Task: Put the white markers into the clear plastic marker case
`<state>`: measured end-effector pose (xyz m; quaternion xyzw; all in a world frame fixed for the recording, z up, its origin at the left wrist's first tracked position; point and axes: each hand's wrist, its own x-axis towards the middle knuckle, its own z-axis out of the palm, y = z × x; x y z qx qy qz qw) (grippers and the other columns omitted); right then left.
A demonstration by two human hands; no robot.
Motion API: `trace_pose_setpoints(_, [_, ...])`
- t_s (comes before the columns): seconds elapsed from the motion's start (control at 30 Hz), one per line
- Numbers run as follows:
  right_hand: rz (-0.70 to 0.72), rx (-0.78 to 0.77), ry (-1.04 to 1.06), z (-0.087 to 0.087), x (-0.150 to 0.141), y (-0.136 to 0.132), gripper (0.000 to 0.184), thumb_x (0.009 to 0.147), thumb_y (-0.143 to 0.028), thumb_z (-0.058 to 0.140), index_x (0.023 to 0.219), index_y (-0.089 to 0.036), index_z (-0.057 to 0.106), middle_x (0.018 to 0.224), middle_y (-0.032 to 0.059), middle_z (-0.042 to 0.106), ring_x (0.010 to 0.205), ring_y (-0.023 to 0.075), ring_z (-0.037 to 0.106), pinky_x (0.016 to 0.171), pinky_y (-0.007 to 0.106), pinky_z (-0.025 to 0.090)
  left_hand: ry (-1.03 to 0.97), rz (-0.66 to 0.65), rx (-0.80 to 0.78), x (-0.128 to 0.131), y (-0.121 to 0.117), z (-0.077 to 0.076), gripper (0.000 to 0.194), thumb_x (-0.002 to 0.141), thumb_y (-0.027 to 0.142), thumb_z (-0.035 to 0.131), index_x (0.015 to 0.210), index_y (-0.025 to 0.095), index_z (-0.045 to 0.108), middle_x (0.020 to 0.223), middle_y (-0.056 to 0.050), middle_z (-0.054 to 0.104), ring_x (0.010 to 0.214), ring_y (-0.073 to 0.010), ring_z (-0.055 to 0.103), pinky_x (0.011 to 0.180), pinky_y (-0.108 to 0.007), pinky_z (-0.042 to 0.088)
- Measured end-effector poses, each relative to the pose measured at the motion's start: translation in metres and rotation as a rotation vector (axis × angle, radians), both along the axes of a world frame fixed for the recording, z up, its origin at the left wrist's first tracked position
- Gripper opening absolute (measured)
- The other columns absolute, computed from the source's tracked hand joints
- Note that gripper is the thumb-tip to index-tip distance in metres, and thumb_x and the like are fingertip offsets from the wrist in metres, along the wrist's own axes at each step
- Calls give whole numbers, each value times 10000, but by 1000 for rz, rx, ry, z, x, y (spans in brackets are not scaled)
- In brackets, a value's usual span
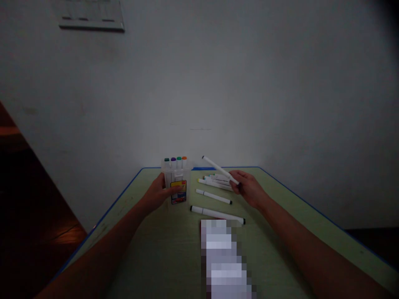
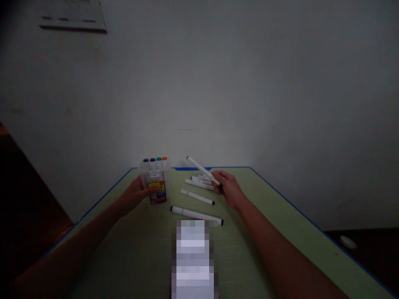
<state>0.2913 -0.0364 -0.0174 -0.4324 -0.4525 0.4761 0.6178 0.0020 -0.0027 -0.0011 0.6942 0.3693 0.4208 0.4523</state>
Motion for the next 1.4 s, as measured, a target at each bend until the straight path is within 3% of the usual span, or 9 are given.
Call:
trace_pose_setpoints(0.27, [-191,-14,26,0,7,4,340,504,-378,799,619,-145,580,499,-20,535,421,84,471,384,211,352,23,3,18,-1,2,-2,570,617,436,725,1038,106,527,1127,-167,618,955,-276,621,859,-445,471])
trace_pose_setpoints(0.5, [-172,-67,60,1,11,3,166,608,-242,731,699,-135,642,580,37,619,472,119,555,434,237,458,-16,8,-11,-1,1,-3,603,605,419,747,1065,112,510,1119,-152,623,996,-276,608,894,-449,457])
trace_pose_setpoints(1.4, [-186,-62,-20,0,10,2,170,676,-257,709,657,-163,570,611,52,653,459,114,542,434,240,450,-4,2,1,-1,5,-5,580,608,411,749,1064,113,548,1096,-138,641,986,-275,615,887,-443,469])
